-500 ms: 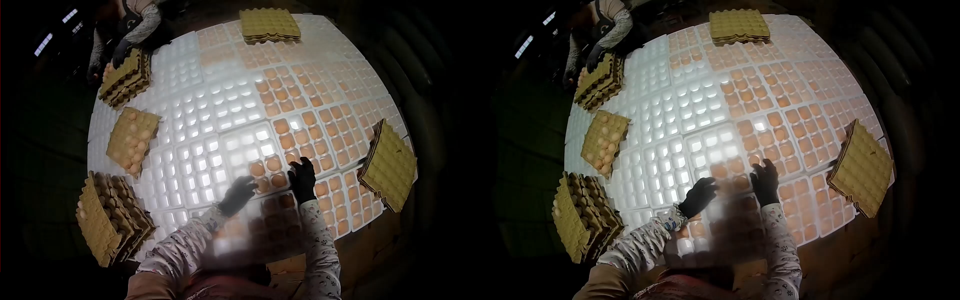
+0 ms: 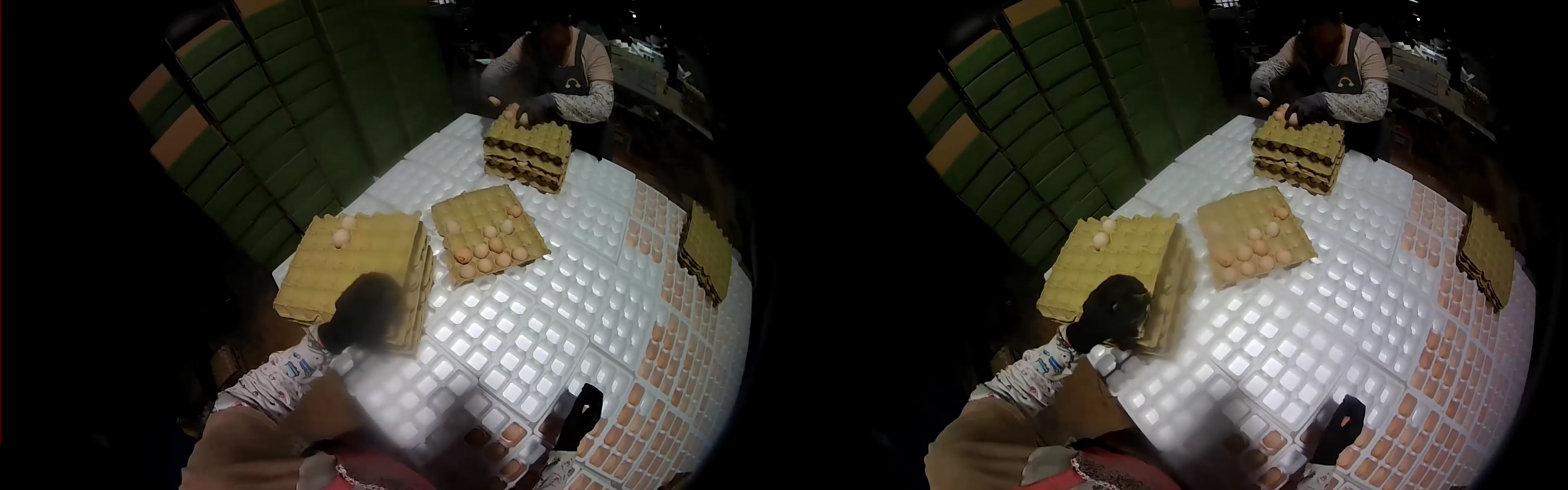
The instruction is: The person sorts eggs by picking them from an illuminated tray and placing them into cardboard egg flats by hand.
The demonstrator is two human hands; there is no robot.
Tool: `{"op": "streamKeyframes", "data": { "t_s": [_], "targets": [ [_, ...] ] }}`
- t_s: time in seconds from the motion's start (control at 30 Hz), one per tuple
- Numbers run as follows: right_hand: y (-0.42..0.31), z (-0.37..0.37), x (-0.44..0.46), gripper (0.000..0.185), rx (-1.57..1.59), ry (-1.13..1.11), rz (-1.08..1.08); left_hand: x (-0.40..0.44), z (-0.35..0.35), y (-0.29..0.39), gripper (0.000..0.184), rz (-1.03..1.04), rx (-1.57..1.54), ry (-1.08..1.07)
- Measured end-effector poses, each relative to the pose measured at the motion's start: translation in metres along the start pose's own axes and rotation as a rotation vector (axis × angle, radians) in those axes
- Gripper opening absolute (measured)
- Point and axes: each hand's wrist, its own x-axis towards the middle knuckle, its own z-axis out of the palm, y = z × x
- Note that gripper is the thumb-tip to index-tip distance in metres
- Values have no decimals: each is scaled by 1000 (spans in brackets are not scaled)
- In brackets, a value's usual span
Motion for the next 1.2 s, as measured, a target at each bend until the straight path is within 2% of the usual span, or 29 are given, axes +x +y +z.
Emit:
{"op": "streamKeyframes", "data": {
  "t_s": [0.07, 0.13, 0.2, 0.27, 0.3, 0.4, 0.43, 0.47, 0.53, 0.57, 0.6, 0.7, 0.8, 0.83, 0.9, 0.97, 1.07, 1.1, 1.13, 1.17, 1.2],
  "targets": [
    [-52, 54, 18, 10, 86, -178, -73, 5, -28, -75, 24, -71, -13, 204],
    [-109, 103, 26, 10, 105, -323, -166, 17, -40, -144, 20, -103, 224, 99],
    [-155, 148, 27, 11, 154, -410, -339, 32, -41, -186, 26, -288, 86, -156],
    [-204, 185, 26, 11, 144, -497, -437, 27, -27, -229, 30, -29, 193, -230],
    [-223, 202, 26, 11, 166, -542, -481, 28, -26, -240, 35, -63, -106, -205],
    [-276, 268, 30, 14, 172, -689, -609, 38, -58, -228, 39, -142, -232, -294],
    [-288, 298, 30, 13, 193, -773, -535, 34, -65, -225, 35, -373, -455, -324],
    [-298, 329, 30, 15, 215, -849, -462, 30, -69, -226, 36, -352, -568, -273],
    [-326, 384, 32, 23, -50, -913, -580, 20, -77, -231, 38, -309, -790, -179],
    [-330, 416, 29, 25, -179, -916, -545, 16, -83, -229, 39, -326, -803, -167],
    [-334, 442, 26, 27, -305, -922, -512, 13, -96, -217, 42, -532, -1112, -216],
    [-346, 481, 23, 26, -735, -1078, -613, 3, -108, -222, 46, -546, -1086, -232],
    [-357, 469, 34, 35, -653, -1051, -709, -4, -112, -231, 47, -496, -1089, -195],
    [-368, 451, 38, 36, -580, -1044, -694, -4, -111, -233, 46, -469, -1094, -173],
    [-365, 431, 37, 33, 30, -1099, -308, 2, -112, -233, 46, -432, -1062, -122],
    [-384, 395, 33, 34, 407, -1158, 136, 8, -116, -220, 47, -428, -1000, -64],
    [-390, 349, 10, 37, 1011, -1290, 529, 25, -114, -191, 49, -459, -1003, -162],
    [-379, 339, 6, 42, 1089, -1313, 541, 28, -109, -182, 49, -338, -898, -221],
    [-367, 328, 4, 47, 1167, -1337, 555, 27, -92, -175, 52, -186, -769, -179],
    [-364, 313, -2, 49, 1007, -1240, 570, 26, -85, -161, 54, -200, -710, -202],
    [-337, 310, -12, 50, 988, -1213, 453, 22, -71, -152, 55, -131, -721, -210]
  ]
}}
